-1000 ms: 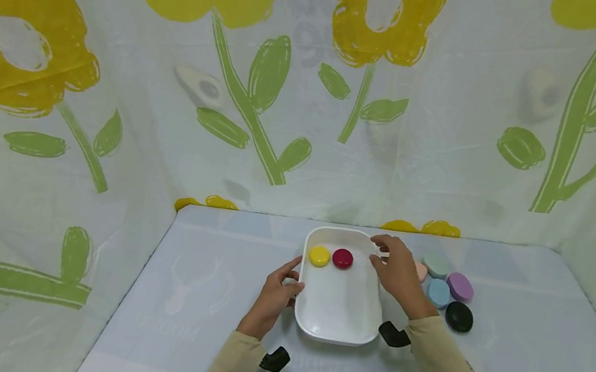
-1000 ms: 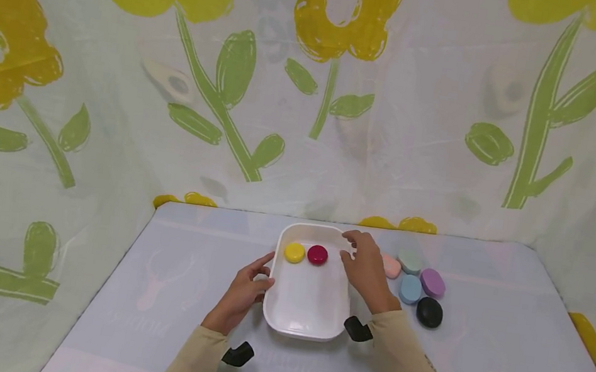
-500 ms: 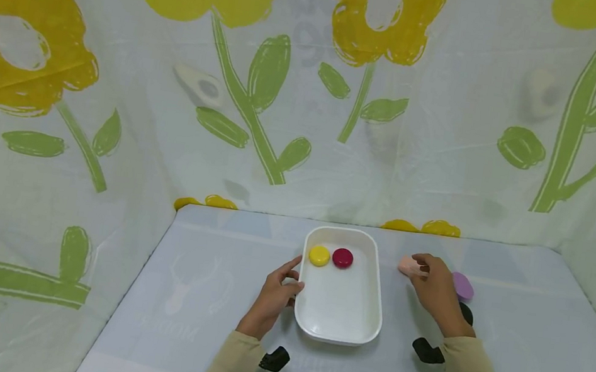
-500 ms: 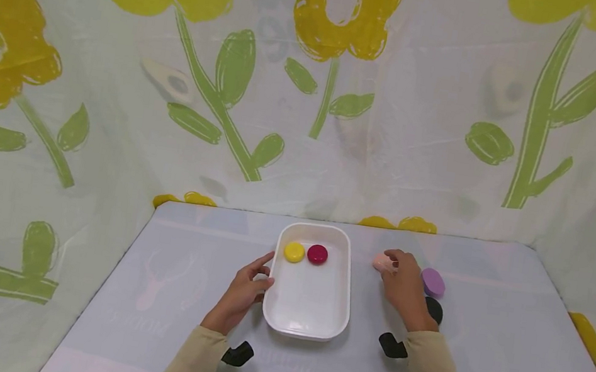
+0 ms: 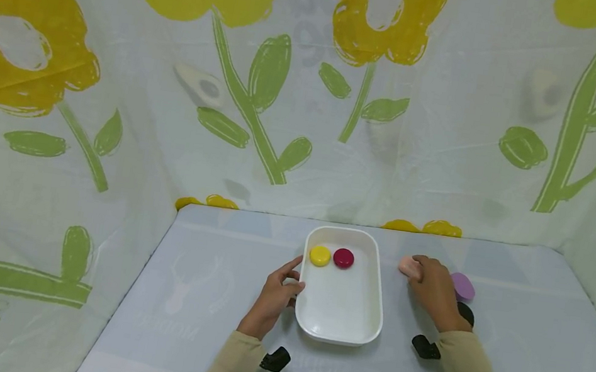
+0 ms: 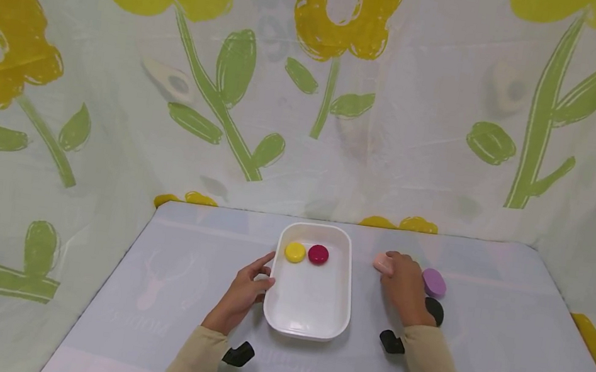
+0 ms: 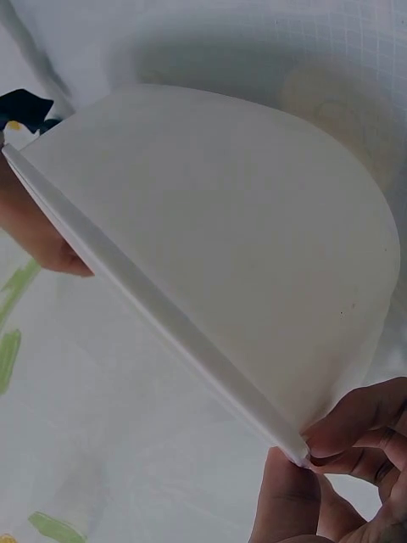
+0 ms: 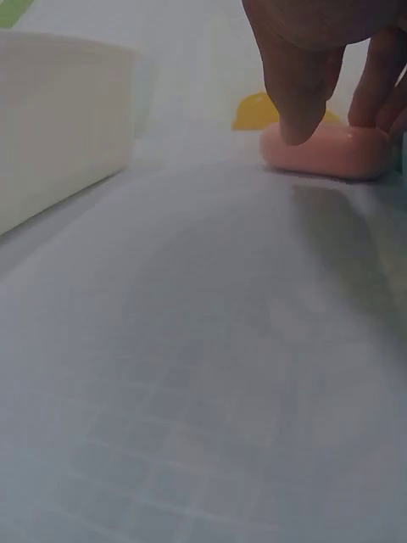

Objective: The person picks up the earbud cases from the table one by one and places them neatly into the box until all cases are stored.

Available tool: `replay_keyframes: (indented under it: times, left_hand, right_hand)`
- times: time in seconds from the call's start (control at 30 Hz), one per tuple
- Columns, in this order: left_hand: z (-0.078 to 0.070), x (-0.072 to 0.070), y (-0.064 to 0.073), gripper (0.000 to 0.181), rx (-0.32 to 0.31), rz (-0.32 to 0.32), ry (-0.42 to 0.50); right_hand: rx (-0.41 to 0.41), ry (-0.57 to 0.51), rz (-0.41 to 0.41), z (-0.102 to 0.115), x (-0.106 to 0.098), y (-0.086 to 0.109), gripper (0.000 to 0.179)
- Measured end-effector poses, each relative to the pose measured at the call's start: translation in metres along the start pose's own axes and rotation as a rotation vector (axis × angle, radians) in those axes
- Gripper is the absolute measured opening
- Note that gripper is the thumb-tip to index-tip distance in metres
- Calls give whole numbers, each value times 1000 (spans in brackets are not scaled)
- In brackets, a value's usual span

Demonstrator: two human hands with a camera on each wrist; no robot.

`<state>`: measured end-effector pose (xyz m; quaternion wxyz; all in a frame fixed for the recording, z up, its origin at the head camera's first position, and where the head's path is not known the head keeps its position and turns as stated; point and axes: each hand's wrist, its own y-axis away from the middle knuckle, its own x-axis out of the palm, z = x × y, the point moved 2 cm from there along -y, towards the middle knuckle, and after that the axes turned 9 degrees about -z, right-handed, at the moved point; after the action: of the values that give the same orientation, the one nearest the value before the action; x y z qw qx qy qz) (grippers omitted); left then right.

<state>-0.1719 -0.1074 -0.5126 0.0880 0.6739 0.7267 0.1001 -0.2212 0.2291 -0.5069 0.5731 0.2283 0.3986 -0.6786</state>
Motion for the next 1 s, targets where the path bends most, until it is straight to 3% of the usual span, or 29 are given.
replay_keyframes:
  times: [0.17, 0.3, 0.67, 0.83, 1.0]
  left_hand:
    - [1, -1, 1, 63, -22, -4, -4]
    - [1, -1, 1, 63, -24, -1, -7]
    - [1, -1, -2, 62, -20, 5, 0]
    - [2, 0, -2, 62, -20, 7, -2]
    - [2, -1, -2, 62, -18, 8, 2]
  right_hand:
    - [-64, 74, -11, 0, 12, 0, 38]
    - [-69, 114, 0, 2, 17, 2, 33]
    - [-29, 68, 127, 12, 19, 11, 29]
    - [14, -9, 85, 20, 14, 17, 39]
    - [-51, -81, -16, 47, -2, 16, 44]
